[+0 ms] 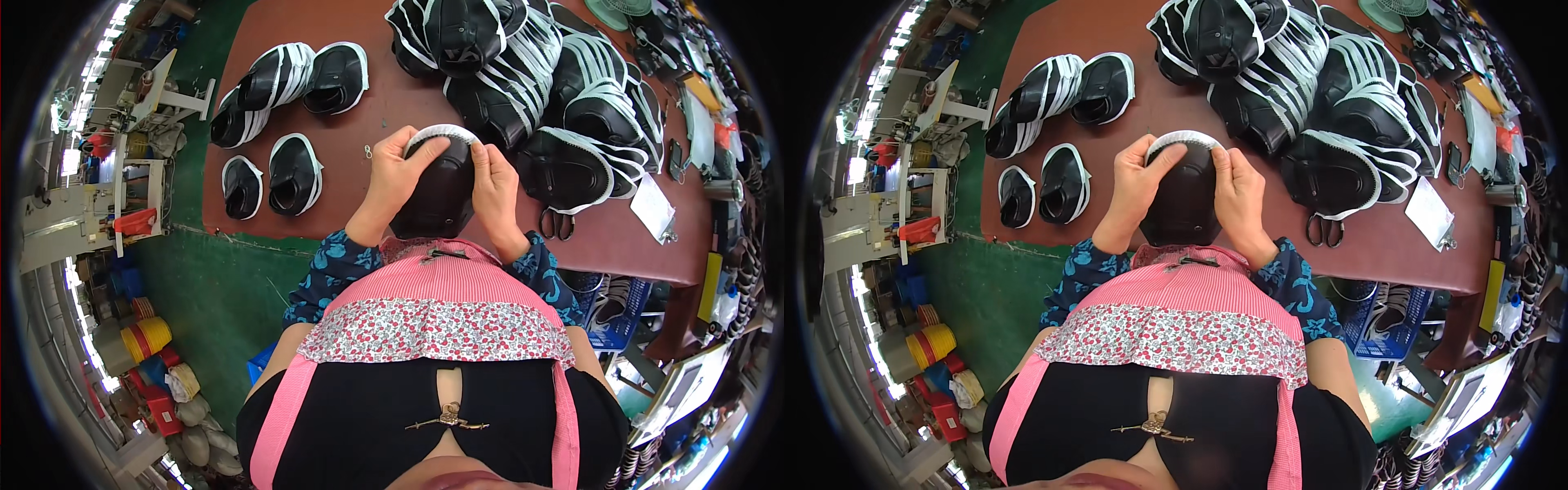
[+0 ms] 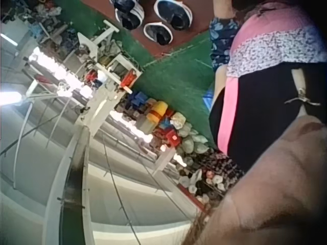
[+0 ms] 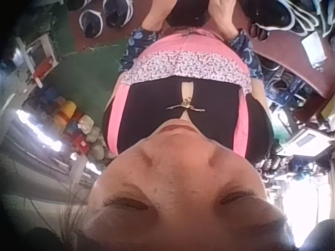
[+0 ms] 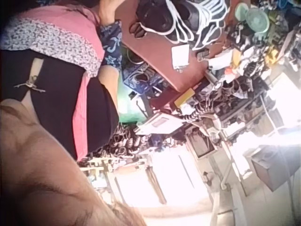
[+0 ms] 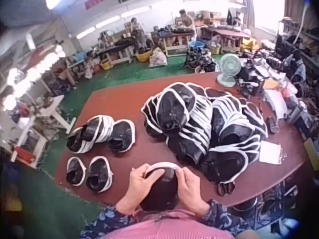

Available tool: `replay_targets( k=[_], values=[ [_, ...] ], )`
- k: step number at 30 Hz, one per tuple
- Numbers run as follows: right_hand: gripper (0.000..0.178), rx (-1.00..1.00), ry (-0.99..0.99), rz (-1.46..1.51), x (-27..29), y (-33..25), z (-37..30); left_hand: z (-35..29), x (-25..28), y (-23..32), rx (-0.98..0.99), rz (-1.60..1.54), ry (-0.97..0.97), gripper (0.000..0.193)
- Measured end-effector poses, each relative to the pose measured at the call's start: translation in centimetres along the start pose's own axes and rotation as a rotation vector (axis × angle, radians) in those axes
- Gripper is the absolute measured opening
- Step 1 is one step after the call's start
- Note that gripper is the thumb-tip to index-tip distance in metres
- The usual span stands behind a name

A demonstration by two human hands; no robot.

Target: Inspecting and sorting various shoe components at a factory workbench.

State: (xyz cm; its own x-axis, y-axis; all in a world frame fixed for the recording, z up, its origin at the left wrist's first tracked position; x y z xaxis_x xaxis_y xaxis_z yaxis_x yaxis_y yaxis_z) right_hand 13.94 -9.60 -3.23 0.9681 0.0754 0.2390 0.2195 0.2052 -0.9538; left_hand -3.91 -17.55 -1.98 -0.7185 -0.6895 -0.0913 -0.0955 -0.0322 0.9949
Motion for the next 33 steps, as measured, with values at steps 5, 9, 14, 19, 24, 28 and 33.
replay_targets(
  k=[5, 9, 14, 19, 24, 28, 33],
  values=[
    [0.039, -0.026, -0.008, 0.002, 0.8, 0.0, -0.2, -0.7, 0.6, -0.2, -0.027, 0.024, -0.061, 0.009],
    [0.038, -0.021, -0.009, -0.014, 0.9, -0.1, 0.2, -0.1, 1.0, -1.3, 0.127, -0.114, -0.126, 0.012],
    [0.037, -0.009, -0.005, -0.027, 1.5, 0.0, 0.2, 0.0, 0.5, -0.5, 0.071, -0.003, -0.205, 0.015],
    [0.036, 0.080, -0.025, -0.040, 0.9, -2.3, 0.2, 0.7, 1.6, 0.7, -0.010, 0.212, -0.112, 0.014],
    [0.036, 0.034, -0.058, -0.035, 0.7, -1.2, 0.2, 0.6, 2.3, 1.3, 0.010, 0.177, -0.286, 0.015],
    [0.037, -0.013, -0.154, 0.023, -0.5, 0.4, 0.8, 0.1, 1.6, -0.2, 0.116, 0.049, -0.266, 0.017],
    [0.031, -0.272, -0.610, 0.376, -2.4, -0.6, 0.8, 4.2, 6.4, -0.7, 0.039, -0.088, 0.238, 0.034]
  ],
)
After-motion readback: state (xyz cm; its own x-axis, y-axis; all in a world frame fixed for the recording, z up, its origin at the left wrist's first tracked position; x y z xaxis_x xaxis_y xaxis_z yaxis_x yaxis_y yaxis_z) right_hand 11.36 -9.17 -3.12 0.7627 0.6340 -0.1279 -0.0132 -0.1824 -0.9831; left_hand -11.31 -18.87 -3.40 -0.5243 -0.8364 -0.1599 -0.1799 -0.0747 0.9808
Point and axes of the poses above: each hand's wrist, its own z-axis towards the middle knuckle, its own x-axis out of the back of the hand, y = z × x, the point moved 9 cm from there along z, towards the middle knuckle, and after that the axes turned 14 degrees about y, right-handed, at the moved point
